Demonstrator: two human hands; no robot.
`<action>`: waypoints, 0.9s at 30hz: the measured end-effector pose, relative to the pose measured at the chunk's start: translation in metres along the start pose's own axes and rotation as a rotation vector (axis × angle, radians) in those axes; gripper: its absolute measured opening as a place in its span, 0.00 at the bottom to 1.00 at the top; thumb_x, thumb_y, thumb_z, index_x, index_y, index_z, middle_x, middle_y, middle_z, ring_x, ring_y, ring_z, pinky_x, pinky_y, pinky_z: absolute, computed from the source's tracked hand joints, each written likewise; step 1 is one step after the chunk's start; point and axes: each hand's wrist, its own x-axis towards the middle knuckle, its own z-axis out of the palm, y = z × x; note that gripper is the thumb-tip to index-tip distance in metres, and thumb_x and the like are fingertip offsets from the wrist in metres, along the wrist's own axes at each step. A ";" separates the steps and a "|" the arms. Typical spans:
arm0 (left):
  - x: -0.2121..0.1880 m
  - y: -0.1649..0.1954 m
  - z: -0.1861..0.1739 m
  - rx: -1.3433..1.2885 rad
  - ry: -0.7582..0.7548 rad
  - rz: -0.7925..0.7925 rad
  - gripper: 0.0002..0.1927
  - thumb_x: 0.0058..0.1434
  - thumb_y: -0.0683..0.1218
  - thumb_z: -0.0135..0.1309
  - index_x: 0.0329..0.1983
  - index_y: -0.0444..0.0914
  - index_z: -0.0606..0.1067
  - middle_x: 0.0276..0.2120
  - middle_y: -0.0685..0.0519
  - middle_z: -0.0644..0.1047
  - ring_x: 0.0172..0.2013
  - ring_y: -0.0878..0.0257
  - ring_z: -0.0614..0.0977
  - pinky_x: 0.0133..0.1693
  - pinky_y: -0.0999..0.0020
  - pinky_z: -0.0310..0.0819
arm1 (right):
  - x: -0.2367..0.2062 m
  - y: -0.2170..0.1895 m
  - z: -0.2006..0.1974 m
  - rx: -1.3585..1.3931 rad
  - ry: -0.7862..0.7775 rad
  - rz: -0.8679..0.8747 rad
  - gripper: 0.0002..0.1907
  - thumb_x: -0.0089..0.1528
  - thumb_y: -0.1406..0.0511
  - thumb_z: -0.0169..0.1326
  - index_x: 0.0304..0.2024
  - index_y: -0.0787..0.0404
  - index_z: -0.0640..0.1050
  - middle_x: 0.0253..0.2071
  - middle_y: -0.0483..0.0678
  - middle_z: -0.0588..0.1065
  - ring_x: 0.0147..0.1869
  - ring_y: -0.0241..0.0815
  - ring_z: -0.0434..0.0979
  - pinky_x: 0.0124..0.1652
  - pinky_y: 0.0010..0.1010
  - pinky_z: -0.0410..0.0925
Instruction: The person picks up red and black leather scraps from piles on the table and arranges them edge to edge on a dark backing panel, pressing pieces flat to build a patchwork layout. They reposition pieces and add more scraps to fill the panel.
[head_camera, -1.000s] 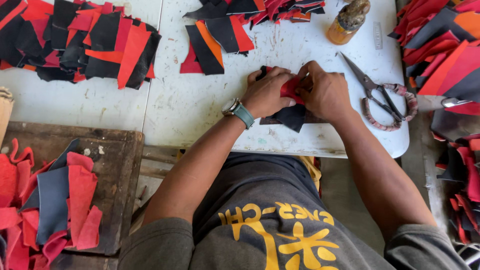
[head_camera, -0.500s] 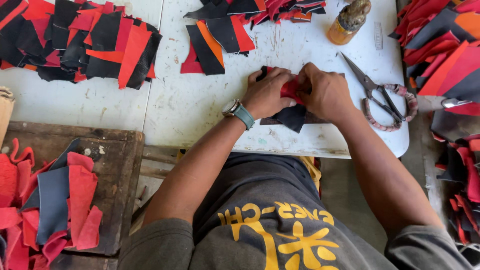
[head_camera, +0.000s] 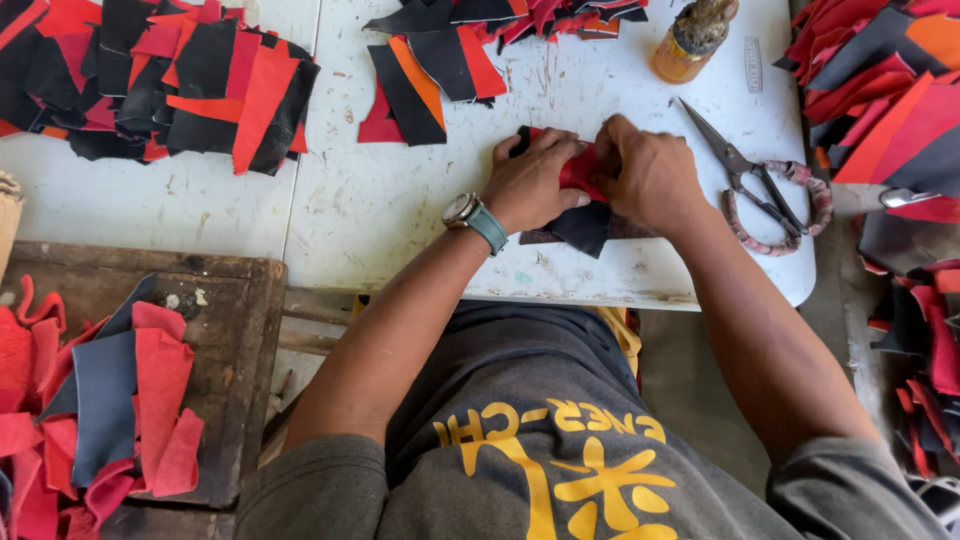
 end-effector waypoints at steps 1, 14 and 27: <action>0.000 0.000 0.001 -0.001 -0.008 -0.006 0.35 0.55 0.58 0.64 0.64 0.45 0.69 0.65 0.57 0.68 0.65 0.62 0.67 0.65 0.47 0.45 | 0.000 -0.001 -0.001 -0.004 -0.023 -0.019 0.16 0.54 0.63 0.67 0.40 0.59 0.75 0.29 0.52 0.80 0.33 0.57 0.81 0.38 0.46 0.72; 0.001 -0.003 0.003 0.009 -0.006 -0.008 0.35 0.56 0.57 0.64 0.65 0.43 0.68 0.65 0.56 0.67 0.66 0.61 0.66 0.65 0.44 0.43 | -0.001 -0.003 -0.004 0.060 0.002 0.076 0.15 0.54 0.65 0.67 0.39 0.60 0.76 0.30 0.53 0.79 0.35 0.59 0.80 0.39 0.45 0.71; 0.008 -0.003 0.002 0.025 0.011 -0.025 0.35 0.56 0.57 0.64 0.64 0.43 0.69 0.64 0.57 0.68 0.64 0.61 0.68 0.64 0.46 0.47 | 0.003 0.002 -0.003 0.142 0.019 0.101 0.15 0.53 0.66 0.69 0.37 0.61 0.77 0.31 0.52 0.80 0.35 0.55 0.81 0.38 0.42 0.72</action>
